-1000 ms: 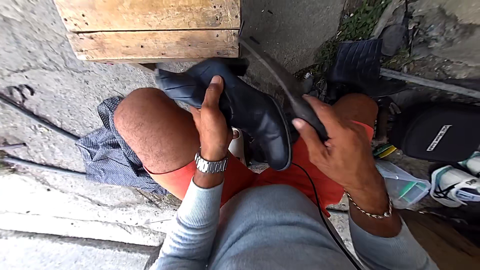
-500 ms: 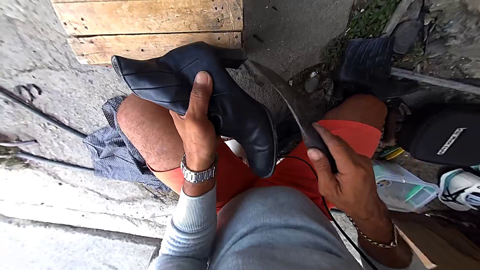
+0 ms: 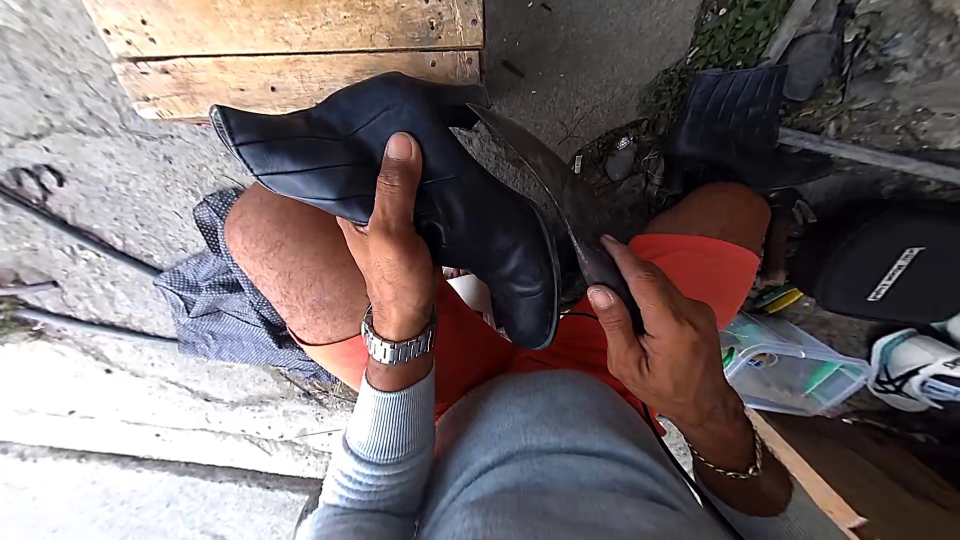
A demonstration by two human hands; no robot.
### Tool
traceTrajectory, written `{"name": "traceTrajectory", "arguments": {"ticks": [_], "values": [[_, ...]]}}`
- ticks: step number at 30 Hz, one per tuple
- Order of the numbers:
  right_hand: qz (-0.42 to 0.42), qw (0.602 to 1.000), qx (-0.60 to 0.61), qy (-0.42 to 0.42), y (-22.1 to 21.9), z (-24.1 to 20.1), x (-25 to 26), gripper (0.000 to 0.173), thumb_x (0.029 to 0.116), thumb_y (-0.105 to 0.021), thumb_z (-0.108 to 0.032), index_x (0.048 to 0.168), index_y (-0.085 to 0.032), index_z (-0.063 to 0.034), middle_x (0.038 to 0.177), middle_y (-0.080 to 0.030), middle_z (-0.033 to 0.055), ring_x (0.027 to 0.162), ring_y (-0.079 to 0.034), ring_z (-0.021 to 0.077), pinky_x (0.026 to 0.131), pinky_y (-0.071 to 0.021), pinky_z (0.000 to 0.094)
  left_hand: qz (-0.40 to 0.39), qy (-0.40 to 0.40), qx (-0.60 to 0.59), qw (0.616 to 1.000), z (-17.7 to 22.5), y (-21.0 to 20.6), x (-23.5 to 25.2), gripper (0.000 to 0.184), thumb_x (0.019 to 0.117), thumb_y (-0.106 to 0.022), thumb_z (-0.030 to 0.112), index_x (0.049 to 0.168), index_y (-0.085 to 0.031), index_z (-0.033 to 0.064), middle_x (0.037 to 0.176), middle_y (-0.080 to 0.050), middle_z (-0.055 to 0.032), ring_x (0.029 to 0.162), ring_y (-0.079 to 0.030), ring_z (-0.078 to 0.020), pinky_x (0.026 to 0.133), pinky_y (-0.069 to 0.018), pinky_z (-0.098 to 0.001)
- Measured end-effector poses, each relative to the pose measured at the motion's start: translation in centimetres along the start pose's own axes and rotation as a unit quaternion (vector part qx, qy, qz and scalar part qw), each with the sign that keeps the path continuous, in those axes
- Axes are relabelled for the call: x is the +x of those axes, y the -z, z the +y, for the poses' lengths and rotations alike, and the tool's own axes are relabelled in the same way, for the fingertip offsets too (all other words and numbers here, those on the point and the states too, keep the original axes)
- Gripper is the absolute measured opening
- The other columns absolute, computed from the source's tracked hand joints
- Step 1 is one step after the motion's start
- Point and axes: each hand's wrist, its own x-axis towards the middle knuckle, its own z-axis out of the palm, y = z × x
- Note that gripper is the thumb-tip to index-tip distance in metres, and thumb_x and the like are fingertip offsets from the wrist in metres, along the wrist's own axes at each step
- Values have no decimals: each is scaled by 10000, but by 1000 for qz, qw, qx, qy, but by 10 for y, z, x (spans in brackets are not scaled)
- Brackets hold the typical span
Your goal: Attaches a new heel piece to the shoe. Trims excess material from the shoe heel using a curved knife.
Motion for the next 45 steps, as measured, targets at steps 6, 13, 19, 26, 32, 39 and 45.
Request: {"name": "traceTrajectory", "arguments": {"ticks": [6,13,19,26,32,39,45], "values": [[1,1000,0,-4,-1,-2,-1,504,1075,-480,-340,1465,-550,-29,994,-721,119,750,-667,170,606,-542,347,-1,5,0,1000,-1,2,-1,323,1061,-568,257,1351,-535,119,1142,-711,-60,1039,-715,-184,887,-620,-376],[2,1000,7,-3,0,-2,1,499,1073,-489,-331,1461,-553,-25,989,-716,118,742,-659,168,611,-539,347,-12,-3,-2,1000,-2,4,-2,294,1069,-552,254,1329,-560,118,1130,-713,-63,1027,-717,-191,878,-623,-377],[4,1000,-2,-1,0,-1,2,491,1071,-493,-323,1454,-560,-24,986,-718,122,755,-664,175,613,-538,355,-5,1,3,1000,-2,3,-1,305,1068,-555,260,1338,-550,120,1135,-712,-62,1027,-718,-189,879,-622,-378],[-10,1000,-4,-9,7,-7,10,487,1072,-485,-322,1459,-563,-37,992,-716,111,746,-653,163,600,-524,348,-1,-8,5,1000,-2,1,0,295,1065,-560,225,1332,-547,102,1133,-710,-69,1030,-716,-193,881,-622,-378],[-20,1000,-6,-18,19,-14,12,486,1069,-492,-336,1447,-582,-44,1005,-726,105,753,-654,145,611,-526,333,32,-19,-2,999,-5,-4,11,252,1046,-584,157,1261,-559,30,1075,-711,-111,983,-721,-220,884,-618,-418],[-27,999,-15,-21,21,-21,15,486,1070,-480,-337,1441,-585,-41,967,-721,99,712,-628,134,587,-504,332,-1,0,21,1000,-1,5,4,292,1071,-540,225,1339,-543,111,1128,-710,-56,1020,-717,-179,877,-621,-366],[-26,999,-23,-18,22,-24,20,483,1069,-483,-331,1435,-589,-34,944,-714,93,686,-611,133,563,-485,326,7,2,28,1000,-2,3,5,298,1061,-563,227,1333,-547,106,1129,-712,-52,1022,-717,-173,879,-621,-364]]}}
